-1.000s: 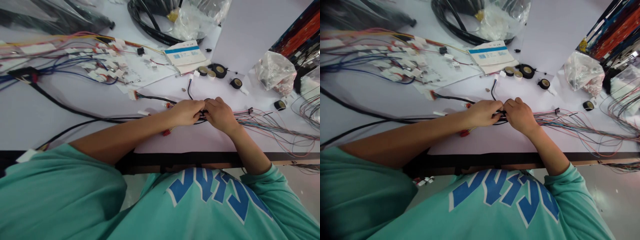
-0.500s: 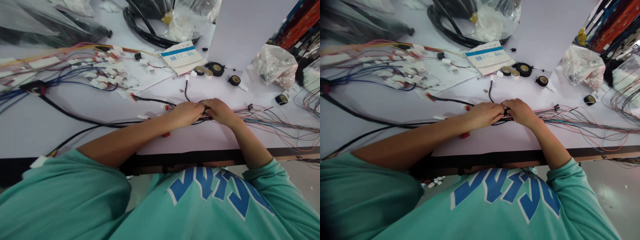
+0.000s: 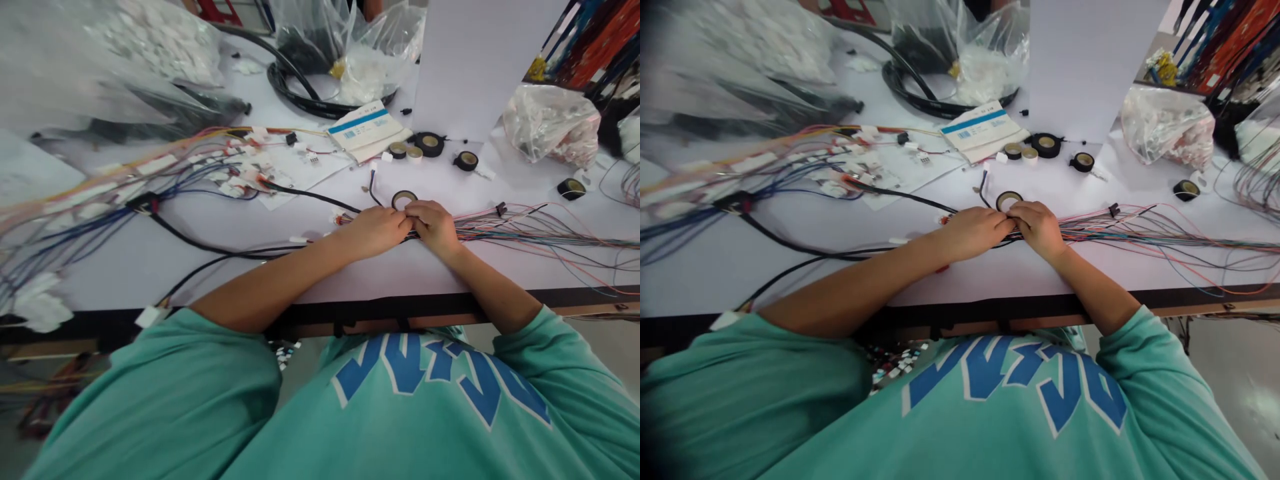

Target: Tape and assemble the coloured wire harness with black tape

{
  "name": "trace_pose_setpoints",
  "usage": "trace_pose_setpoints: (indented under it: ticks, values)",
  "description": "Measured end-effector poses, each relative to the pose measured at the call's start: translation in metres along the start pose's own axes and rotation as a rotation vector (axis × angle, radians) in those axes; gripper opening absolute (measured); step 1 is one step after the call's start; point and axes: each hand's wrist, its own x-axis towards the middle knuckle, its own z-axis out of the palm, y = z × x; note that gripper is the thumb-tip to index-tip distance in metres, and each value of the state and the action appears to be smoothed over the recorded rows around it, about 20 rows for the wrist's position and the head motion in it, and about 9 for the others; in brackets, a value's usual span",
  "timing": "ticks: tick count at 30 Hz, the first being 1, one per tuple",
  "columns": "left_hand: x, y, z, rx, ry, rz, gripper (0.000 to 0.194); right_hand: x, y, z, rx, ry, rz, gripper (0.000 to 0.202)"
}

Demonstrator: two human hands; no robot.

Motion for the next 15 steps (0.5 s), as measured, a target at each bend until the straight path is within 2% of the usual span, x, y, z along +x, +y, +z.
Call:
trace_pose_setpoints:
  ticks: [2,5,10,12,15]
  values:
    - [0.000,0.001,0.003,0.024,0.011,0.010,0.035,-0.001,0.002,0.003,0.014,0.017,-0.025,0.026]
    - [0.001,0.003,0.003,0.048,0.015,0.048,0.034,0.003,0.009,0.006,0.094,-0.040,-0.051,0.024]
    - [0.008,0.007,-0.010,0.127,-0.001,0.120,0.035,0.014,0.019,0.007,0.294,-0.145,-0.058,0.020]
    - [0.012,0.010,-0.019,0.173,-0.050,0.147,0.037,0.018,0.021,0.007,0.382,-0.190,-0.049,0.019]
    - [0.020,0.016,-0.035,0.169,-0.202,0.124,0.038,0.020,0.022,0.006,0.516,-0.233,-0.019,0.015]
